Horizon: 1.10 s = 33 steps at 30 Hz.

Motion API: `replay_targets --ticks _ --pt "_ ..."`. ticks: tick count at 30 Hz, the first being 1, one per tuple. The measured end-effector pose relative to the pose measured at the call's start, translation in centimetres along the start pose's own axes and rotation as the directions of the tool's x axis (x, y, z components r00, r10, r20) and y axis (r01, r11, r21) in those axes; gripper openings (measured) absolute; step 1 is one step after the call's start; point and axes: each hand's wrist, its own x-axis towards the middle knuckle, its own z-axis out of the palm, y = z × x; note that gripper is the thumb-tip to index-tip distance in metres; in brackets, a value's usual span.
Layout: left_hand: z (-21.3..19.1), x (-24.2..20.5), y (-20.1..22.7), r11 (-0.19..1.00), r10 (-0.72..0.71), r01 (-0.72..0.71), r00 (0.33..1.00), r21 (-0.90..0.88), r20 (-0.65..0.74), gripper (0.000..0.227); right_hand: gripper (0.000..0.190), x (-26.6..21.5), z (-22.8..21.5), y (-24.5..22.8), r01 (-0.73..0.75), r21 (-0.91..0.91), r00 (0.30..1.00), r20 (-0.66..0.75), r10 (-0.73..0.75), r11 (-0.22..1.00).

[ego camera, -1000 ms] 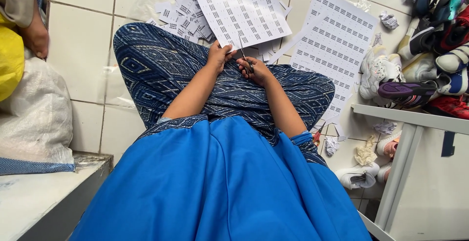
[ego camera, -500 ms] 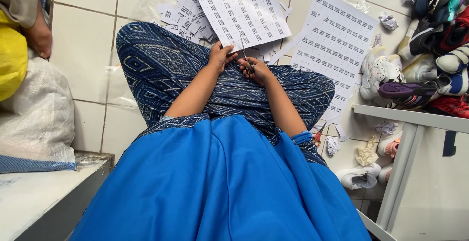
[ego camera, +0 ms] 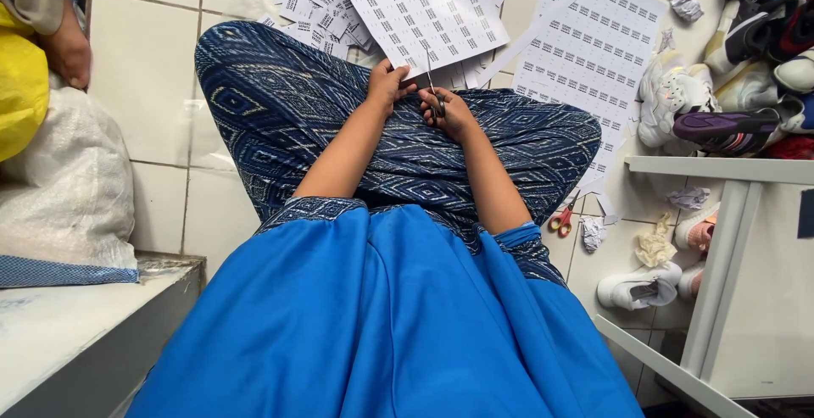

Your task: Cutting individual paper labels from a printed sheet using scissors while sitting on the floor.

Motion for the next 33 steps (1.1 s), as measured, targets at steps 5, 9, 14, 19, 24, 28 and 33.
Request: replay_targets --ticks 5,9,14,19,24,28,33 --pt "-0.5 0.5 -0.7 0.999 0.007 -0.007 1.000 0.032 -0.002 0.039 0.047 0.0 0.0 0.5 0.012 -0.013 1.000 -0.002 -0.012 1.000" --pt "-0.4 -0.8 0.0 0.999 0.002 -0.001 1.000 -0.050 0.008 0.037 0.047 -0.6 0.3 0.0 -0.003 -0.025 1.000 0.009 0.003 1.000" --pt "-0.5 0.5 -0.5 0.998 -0.004 0.004 1.000 -0.063 0.000 0.035 0.047 0.0 0.1 -0.8 -0.031 -0.008 0.999 0.014 0.031 1.000" --pt "-0.5 0.0 -0.2 0.996 -0.009 0.007 1.000 -0.088 -0.022 0.036 0.047 -0.5 0.4 -1.2 -0.058 -0.013 0.997 0.040 0.059 0.998" --pt "-0.1 -0.4 0.0 0.996 0.022 -0.024 1.000 -0.091 -0.015 0.034 0.043 -0.3 0.2 -1.1 -0.044 -0.018 0.997 0.066 0.045 0.999" --pt "-0.2 -0.2 -0.1 0.994 0.024 -0.025 1.000 -0.103 -0.015 0.036 0.041 0.1 0.0 -0.8 -0.042 0.009 0.996 0.080 0.041 0.999" --pt "1.4 -3.8 3.6 0.997 -0.058 0.054 0.996 -0.059 -0.068 0.034 0.041 -1.6 1.2 -3.3 -0.140 -0.046 0.985 0.100 0.144 0.989"
